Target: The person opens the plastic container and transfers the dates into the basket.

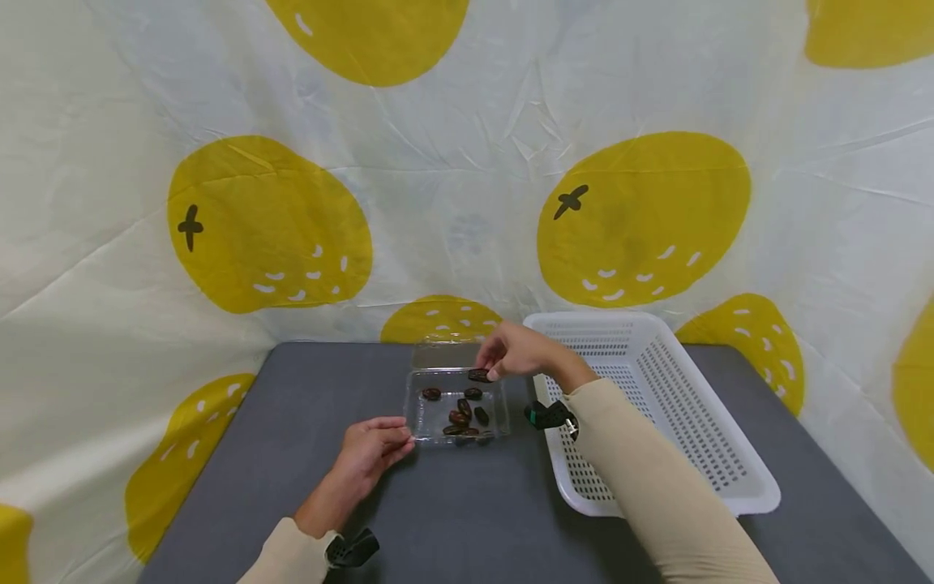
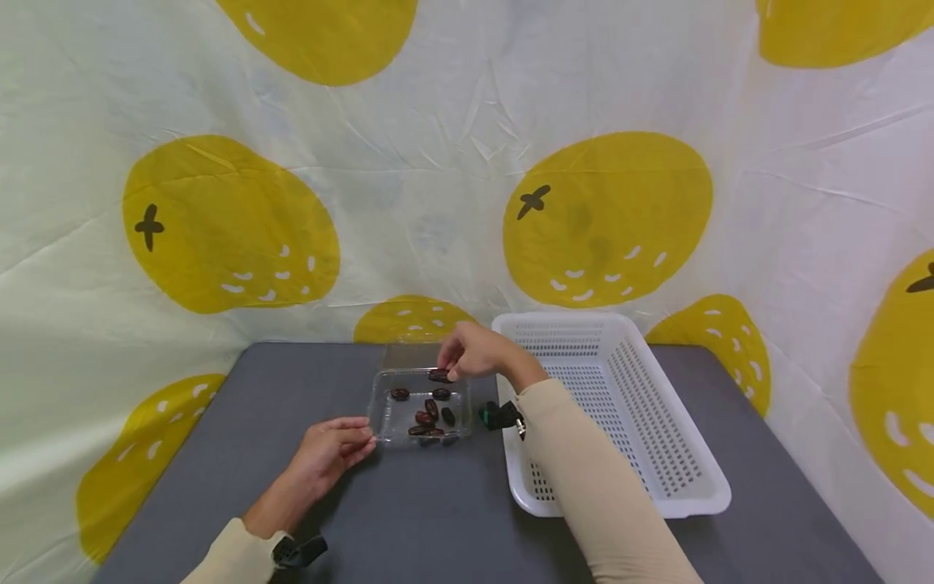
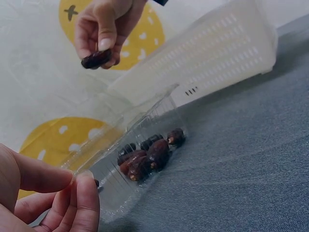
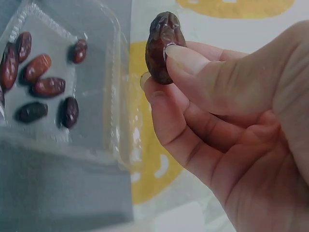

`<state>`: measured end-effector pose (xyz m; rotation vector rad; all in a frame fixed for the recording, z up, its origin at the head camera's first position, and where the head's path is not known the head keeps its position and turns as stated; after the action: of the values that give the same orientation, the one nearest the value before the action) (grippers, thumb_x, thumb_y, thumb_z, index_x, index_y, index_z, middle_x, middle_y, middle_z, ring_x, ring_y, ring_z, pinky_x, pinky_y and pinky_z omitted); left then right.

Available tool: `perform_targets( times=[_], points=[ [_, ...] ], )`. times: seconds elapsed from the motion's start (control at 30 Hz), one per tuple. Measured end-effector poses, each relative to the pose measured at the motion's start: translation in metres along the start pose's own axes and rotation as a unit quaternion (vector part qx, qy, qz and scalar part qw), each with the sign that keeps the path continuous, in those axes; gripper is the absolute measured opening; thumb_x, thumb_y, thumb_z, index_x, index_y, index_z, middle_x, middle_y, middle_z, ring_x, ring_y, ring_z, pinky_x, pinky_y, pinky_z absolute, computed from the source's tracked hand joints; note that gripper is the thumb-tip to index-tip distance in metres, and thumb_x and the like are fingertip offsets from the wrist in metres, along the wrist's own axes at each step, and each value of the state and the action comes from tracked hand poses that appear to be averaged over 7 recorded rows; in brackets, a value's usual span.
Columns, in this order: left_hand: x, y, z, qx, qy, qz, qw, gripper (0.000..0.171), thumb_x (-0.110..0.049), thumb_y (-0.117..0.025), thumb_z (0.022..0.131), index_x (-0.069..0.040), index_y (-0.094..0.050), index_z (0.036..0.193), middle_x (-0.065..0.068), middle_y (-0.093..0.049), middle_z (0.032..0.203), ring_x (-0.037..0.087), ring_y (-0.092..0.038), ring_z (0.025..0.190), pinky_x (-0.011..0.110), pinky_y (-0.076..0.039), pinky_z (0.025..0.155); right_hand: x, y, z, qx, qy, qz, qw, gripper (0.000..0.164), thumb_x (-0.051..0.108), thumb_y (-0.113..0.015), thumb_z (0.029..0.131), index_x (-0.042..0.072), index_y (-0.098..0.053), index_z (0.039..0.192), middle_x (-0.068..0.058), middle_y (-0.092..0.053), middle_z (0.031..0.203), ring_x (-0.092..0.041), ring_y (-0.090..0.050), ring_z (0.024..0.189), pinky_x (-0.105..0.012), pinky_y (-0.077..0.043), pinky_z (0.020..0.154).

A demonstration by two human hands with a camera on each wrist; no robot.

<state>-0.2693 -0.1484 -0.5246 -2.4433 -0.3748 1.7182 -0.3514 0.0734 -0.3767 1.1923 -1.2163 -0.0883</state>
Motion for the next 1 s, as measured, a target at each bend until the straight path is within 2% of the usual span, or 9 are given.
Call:
perform_targets(
  times=[0.27, 0.43, 0.67, 1.0],
  points=[
    [0.001, 0.000, 0.000, 0.004, -0.001, 0.000, 1.0000, 0.038, 0.013, -0.065, 0.091, 0.021, -0.056, 0.127, 0.010, -0.072, 0.082, 0.014, -0.071, 0.071, 0.027, -0.063, 0.072, -0.010, 0.017, -0.018, -0.018, -0.005, 0.012, 1.000, 0.016, -0.010, -0.073, 0.086, -0.002, -0.079, 0.099, -0.011, -0.078, 0.089, -0.014, -0.065, 0.078, -0.027, -0.057, 0.074],
    [0.001, 0.002, 0.000, 0.003, 0.000, 0.002, 1.0000, 0.038, 0.013, -0.065, 0.091, 0.021, -0.057, 0.127, 0.010, -0.073, 0.082, 0.013, -0.071, 0.071, 0.027, -0.063, 0.071, -0.017, 0.024, -0.030, -0.024, -0.009, 0.008, 1.000, 0.015, -0.009, -0.074, 0.087, -0.002, -0.079, 0.099, -0.010, -0.077, 0.089, -0.013, -0.065, 0.078, -0.028, -0.057, 0.076],
    [0.000, 0.001, 0.000, 0.010, -0.001, 0.004, 0.9999, 0.037, 0.012, -0.065, 0.091, 0.021, -0.056, 0.127, 0.007, -0.072, 0.080, 0.013, -0.071, 0.072, 0.026, -0.064, 0.072, -0.034, 0.038, -0.048, -0.043, -0.036, 0.011, 0.998, 0.013, -0.009, -0.074, 0.087, -0.001, -0.079, 0.097, -0.010, -0.075, 0.085, -0.016, -0.062, 0.076, -0.029, -0.055, 0.076],
    [-0.001, 0.003, 0.000, 0.008, 0.001, 0.001, 1.0000, 0.037, 0.013, -0.066, 0.091, 0.021, -0.057, 0.126, 0.007, -0.072, 0.080, 0.013, -0.071, 0.071, 0.027, -0.064, 0.072, -0.051, 0.052, -0.069, -0.054, -0.031, 0.012, 0.998, 0.013, -0.010, -0.075, 0.085, -0.004, -0.078, 0.095, -0.012, -0.073, 0.082, -0.017, -0.061, 0.074, -0.028, -0.055, 0.075]
  ],
)
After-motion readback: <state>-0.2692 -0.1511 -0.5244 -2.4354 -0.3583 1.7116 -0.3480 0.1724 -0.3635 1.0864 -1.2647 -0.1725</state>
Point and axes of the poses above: each hand's wrist, its own z-axis towards the middle knuckle, its own y-axis out of the back of the hand, x = y × z, the point moved 9 cm from there along z, towards the middle knuckle
